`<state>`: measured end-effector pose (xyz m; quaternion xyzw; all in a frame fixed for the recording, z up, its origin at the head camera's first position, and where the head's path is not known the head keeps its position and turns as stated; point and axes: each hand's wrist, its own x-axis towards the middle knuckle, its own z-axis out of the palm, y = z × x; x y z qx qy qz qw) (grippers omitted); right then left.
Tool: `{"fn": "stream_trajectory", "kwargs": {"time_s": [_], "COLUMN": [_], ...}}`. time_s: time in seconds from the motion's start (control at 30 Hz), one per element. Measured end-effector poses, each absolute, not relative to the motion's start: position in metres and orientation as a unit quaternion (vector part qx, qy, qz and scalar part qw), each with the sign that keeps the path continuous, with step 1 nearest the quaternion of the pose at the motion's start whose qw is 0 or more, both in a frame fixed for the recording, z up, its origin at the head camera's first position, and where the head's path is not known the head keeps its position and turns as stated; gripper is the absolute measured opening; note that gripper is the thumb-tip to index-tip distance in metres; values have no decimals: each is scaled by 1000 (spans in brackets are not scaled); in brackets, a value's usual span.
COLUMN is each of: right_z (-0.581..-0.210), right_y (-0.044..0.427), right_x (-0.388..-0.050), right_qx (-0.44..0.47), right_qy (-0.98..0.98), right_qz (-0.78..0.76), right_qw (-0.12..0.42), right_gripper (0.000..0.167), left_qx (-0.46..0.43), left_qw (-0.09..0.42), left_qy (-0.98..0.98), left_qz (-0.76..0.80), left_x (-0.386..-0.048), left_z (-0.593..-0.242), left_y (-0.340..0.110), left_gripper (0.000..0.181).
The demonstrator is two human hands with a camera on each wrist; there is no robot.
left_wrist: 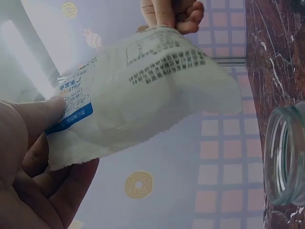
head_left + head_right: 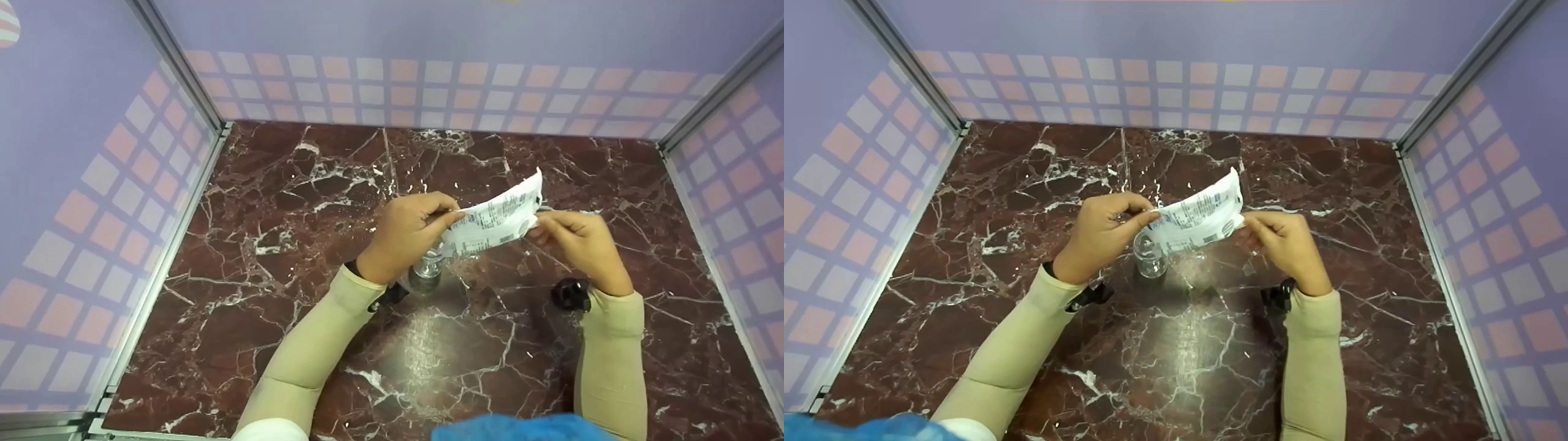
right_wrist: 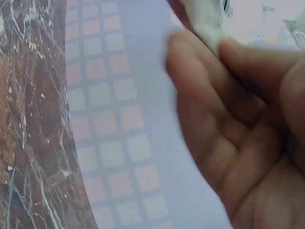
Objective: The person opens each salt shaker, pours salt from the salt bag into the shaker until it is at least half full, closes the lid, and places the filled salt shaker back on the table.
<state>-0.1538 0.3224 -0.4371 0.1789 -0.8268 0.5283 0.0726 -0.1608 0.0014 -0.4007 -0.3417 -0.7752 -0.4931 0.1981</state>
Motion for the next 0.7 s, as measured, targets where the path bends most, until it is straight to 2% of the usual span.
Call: {"fn": "stream_trajectory", "kwargs": {"time_s": [0.1,0.23,0.33,0.47,0.7], "right_z": [-436,-431,-433,-445,-468], "right_y": [321,318,320,324,324], "right_x": [-152,-152,-156,-163,-173], "right_qx": [150,144,156,191,239], "right_qy": [-824,-842,-877,-887,-820], "right_qz": [536,511,453,411,492], "right_qw": [104,93,30,-84,-170], "right_gripper": [14,12,14,31,31], "left_qx": [-354,-369,-367,-377,-409], "left_qw": [192,187,181,192,191], "left_qy": [-788,-801,-790,-773,-743], "left_qz": [-465,-434,-456,-473,-493], "left_x": [-163,-168,-169,-168,-167], "left_z": [-403,-405,-406,-404,-397], "left_y": [6,14,18,25,39], "left_gripper": [14,14,14,15,14]}}
